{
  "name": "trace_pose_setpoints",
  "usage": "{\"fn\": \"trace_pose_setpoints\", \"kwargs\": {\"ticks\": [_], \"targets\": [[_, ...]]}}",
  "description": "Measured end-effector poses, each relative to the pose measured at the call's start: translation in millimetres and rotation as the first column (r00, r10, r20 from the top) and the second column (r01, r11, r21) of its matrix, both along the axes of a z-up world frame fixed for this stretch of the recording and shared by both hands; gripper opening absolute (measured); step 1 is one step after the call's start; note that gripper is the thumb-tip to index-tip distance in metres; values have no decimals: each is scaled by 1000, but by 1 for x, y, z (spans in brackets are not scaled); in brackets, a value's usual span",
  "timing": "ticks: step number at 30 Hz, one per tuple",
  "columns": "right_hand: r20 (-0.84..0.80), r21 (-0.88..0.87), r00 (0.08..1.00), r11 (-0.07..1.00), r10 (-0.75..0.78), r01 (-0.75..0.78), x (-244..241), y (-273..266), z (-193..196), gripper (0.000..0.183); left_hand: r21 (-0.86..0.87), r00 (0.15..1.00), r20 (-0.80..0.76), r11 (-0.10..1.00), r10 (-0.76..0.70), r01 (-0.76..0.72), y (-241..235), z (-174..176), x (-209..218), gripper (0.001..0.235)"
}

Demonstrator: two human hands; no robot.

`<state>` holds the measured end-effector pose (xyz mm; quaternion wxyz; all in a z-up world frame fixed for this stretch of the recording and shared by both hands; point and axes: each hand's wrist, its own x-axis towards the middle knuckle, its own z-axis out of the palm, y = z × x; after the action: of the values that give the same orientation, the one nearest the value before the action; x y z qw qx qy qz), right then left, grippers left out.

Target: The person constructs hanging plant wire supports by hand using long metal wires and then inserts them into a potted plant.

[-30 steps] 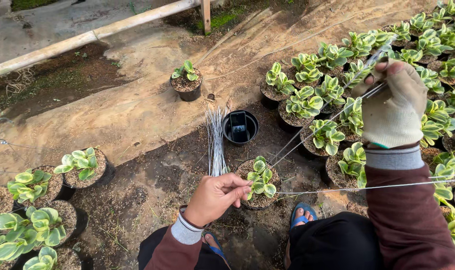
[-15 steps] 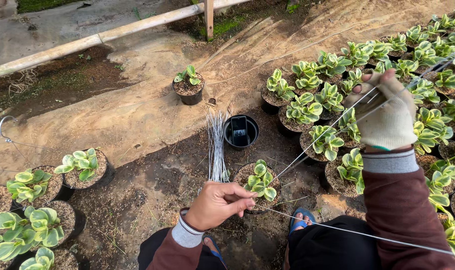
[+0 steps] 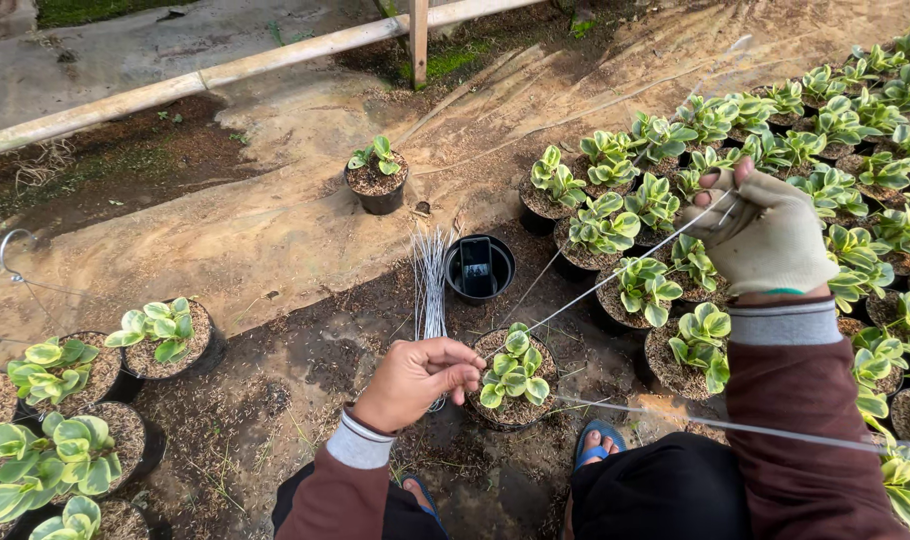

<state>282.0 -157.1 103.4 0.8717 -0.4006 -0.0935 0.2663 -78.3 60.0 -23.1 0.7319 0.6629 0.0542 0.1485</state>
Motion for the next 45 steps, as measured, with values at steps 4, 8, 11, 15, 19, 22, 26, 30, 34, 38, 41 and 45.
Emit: {"fn": "trace_pose_setpoints", "kwargs": {"ticks": [4, 8, 11, 15, 19, 22, 26, 30, 34, 38, 41, 45], "targets": [[60, 31, 996, 998, 59, -61, 5, -15, 1, 16, -129, 990, 5, 982, -139, 138, 13, -10, 7, 15], [144, 177, 978, 968, 151, -176, -16, -9, 9, 15, -199, 979, 5, 959, -205, 202, 23, -13, 7, 17], [256, -149, 966, 989, 44, -6, -43, 1, 22, 41, -104, 989, 17, 984, -145, 146, 28, -13, 6, 20], [227, -226, 974, 971, -23, 76, -41, 16, 8, 48, -22, 997, 2, 996, 81, -81, 26, -11, 10, 26], [232, -178, 972, 984, 19, 23, -22, 19, -33, 47, 95, 971, 14, 966, 240, -240, 22, -10, 14, 27], [248, -101, 969, 995, 8, 17, -15, 12, -39, 43, 189, 955, 16, 937, 295, -293, 21, -10, 13, 26], [316, -60, 946, 994, -69, 93, -40, 1, -22, 41, 223, 948, 66, 921, 312, -318, 20, -6, 10, 23], [423, 16, 900, 994, -102, 106, -71, -13, 1, 43, 251, 941, 86, 907, 326, -337, 13, 0, 8, 22], [531, -28, 834, 981, -150, 194, -96, -36, 22, 30, 308, 927, 174, 876, 332, -371, -2, 9, 4, 20], [606, 4, 781, 982, -152, 188, -117, -62, 36, 28, 327, 931, 175, 873, 319, -361, -19, 14, 1, 20], [579, -18, 777, 949, -247, 316, -126, -74, 45, 28, 339, 906, 304, 856, 294, -392, -28, 19, 0, 17], [569, -7, 782, 949, -255, 315, -123, -91, 51, 24, 423, 896, 373, 815, 242, -396, -40, 26, -4, 18]]}}
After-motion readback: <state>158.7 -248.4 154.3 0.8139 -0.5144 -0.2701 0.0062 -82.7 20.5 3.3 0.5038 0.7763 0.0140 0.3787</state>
